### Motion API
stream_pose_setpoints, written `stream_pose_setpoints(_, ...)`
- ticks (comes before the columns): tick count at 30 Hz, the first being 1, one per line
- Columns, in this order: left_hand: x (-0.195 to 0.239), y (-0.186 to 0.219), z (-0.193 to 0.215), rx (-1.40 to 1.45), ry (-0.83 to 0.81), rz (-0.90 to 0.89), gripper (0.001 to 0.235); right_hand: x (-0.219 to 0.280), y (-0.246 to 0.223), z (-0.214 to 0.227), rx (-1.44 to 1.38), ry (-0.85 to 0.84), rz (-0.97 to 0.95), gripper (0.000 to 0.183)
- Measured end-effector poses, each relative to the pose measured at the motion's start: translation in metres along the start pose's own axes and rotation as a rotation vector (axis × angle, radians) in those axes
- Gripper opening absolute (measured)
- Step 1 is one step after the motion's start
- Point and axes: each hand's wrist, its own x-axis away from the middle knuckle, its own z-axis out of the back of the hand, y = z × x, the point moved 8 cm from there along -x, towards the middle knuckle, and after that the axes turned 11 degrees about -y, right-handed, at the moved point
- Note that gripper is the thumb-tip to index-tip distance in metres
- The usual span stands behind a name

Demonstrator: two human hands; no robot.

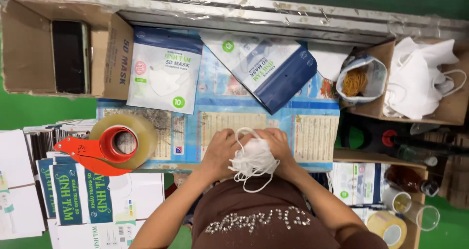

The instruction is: Packaging and sealing stacks of face masks into plastic bags and preparing boxes in an industrial setting.

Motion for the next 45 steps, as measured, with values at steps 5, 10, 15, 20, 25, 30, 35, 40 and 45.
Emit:
stream_pose_setpoints(5,0.007,0.013,-0.021,0.115,0.026,-0.13,0.068,0.022,0.025,-0.004,-0.126,-0.008,-0.086,0.068)
stream_pose_setpoints(10,-0.009,-0.004,-0.033,0.052,-0.089,0.068,0.055,0.011,0.021,0.006,-0.117,-0.024,-0.056,0.072)
stream_pose_setpoints(15,-0.003,0.03,-0.045,0.005,-0.244,-0.179,0.057,0.024,0.054,-0.018,-0.688,-0.333,-0.251,0.08)
stream_pose_setpoints(20,-0.056,0.047,0.022,-0.114,0.145,-0.278,0.047,0.031,0.067,0.01,-0.58,-0.128,-0.015,0.046)
stream_pose_setpoints(25,-0.121,0.017,0.06,-0.132,0.448,-0.087,0.026,0.029,0.11,0.047,-1.274,0.406,-0.378,0.044)
stream_pose_setpoints(30,-0.162,-0.043,-0.003,-0.243,0.297,0.081,0.011,0.045,0.141,0.014,-1.38,0.548,-0.55,0.045)
stream_pose_setpoints(35,-0.162,-0.051,-0.025,-0.284,0.289,0.182,0.014,0.05,0.138,0.007,-1.303,0.562,-0.51,0.043)
stream_pose_setpoints(40,-0.161,-0.044,-0.01,-0.293,0.399,0.136,0.017,0.045,0.125,0.021,-1.252,0.578,-0.508,0.044)
stream_pose_setpoints(45,-0.143,-0.009,0.023,-0.389,0.501,0.02,0.011,0.031,0.141,0.037,-1.335,0.579,-0.454,0.045)
